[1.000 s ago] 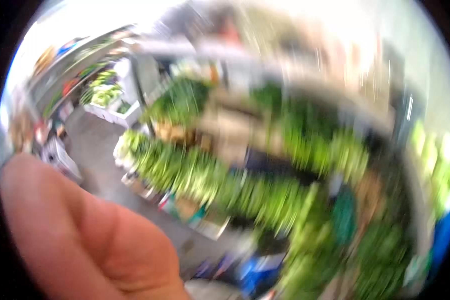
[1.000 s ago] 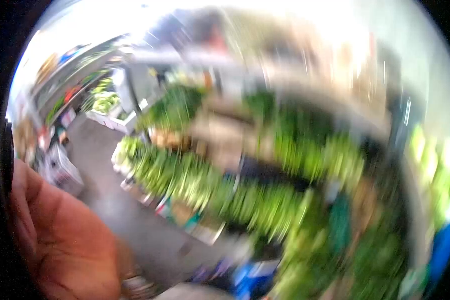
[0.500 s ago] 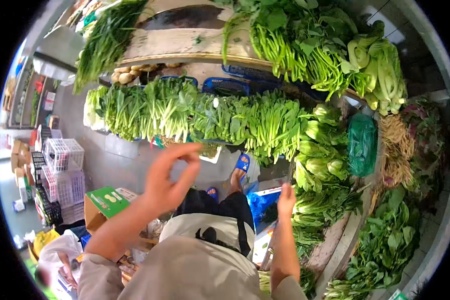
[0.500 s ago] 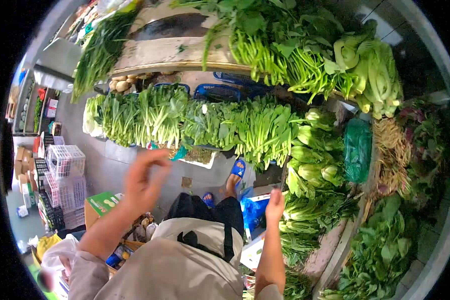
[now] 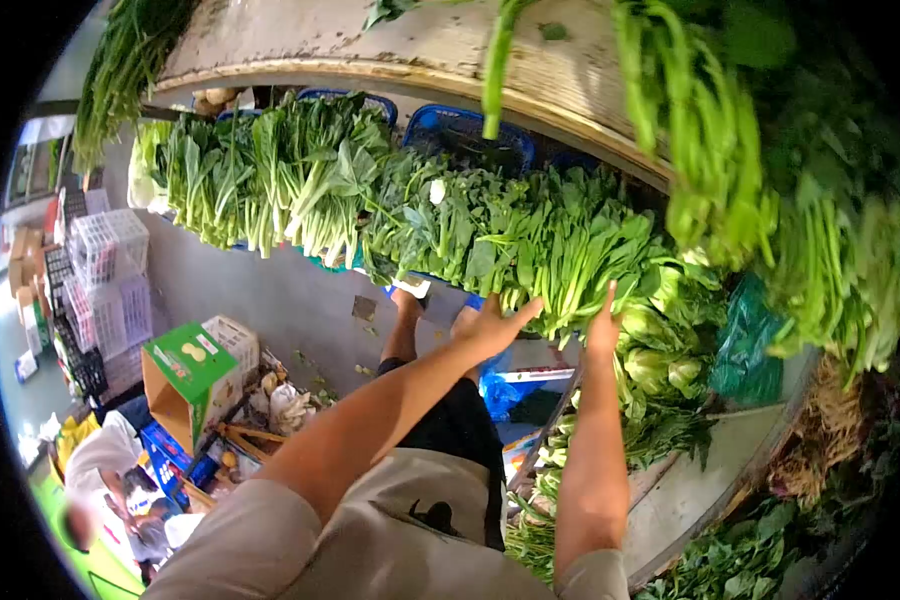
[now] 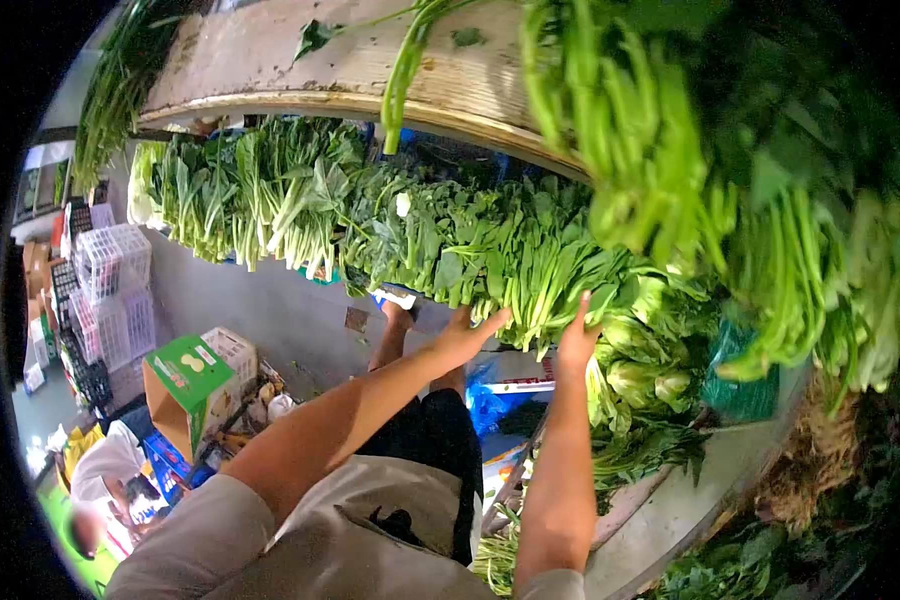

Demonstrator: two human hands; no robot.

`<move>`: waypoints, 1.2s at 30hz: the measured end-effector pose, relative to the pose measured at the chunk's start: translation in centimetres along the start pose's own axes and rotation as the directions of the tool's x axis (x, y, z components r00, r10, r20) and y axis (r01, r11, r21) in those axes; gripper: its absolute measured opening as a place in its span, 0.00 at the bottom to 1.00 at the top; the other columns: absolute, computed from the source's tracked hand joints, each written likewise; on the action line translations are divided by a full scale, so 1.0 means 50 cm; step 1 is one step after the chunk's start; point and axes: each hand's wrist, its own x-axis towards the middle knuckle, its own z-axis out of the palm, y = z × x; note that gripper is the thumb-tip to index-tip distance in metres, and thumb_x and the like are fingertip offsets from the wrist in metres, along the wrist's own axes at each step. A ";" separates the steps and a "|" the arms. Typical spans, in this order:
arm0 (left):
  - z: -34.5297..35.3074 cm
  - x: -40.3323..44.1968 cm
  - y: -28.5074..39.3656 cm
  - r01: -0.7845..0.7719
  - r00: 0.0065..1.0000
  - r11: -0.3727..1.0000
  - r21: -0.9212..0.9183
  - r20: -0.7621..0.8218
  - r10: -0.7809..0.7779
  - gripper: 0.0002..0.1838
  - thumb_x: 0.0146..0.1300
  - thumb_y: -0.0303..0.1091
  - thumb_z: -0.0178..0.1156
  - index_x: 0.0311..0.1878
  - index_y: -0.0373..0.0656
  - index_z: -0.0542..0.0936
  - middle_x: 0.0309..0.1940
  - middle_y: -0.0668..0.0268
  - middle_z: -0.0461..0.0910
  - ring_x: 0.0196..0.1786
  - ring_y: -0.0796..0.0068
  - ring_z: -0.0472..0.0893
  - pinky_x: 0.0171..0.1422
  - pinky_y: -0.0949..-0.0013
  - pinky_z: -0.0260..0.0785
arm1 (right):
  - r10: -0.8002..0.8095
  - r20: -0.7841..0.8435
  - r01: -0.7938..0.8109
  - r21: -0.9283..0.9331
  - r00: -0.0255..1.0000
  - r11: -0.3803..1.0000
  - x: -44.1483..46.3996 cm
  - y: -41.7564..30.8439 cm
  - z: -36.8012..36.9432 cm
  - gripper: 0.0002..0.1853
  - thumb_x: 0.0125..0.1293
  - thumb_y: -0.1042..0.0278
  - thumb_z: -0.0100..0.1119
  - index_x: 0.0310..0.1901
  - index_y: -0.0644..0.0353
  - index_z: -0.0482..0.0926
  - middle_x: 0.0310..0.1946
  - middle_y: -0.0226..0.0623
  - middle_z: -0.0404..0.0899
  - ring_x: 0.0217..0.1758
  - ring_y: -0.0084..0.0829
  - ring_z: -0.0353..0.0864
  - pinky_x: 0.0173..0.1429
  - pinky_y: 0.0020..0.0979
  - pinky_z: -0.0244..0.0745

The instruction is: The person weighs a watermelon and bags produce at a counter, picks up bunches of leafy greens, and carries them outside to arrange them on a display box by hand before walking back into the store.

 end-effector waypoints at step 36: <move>-0.027 -0.050 -0.100 0.117 0.986 0.940 -0.321 -0.072 -0.148 0.43 0.67 0.56 0.71 0.73 0.34 0.69 0.71 0.52 0.74 0.70 0.59 0.77 0.72 0.59 0.70 | -0.100 -0.086 0.113 0.163 0.991 0.980 -0.104 0.228 -0.038 0.34 0.78 0.40 0.54 0.73 0.59 0.70 0.66 0.44 0.76 0.68 0.38 0.76 0.70 0.41 0.72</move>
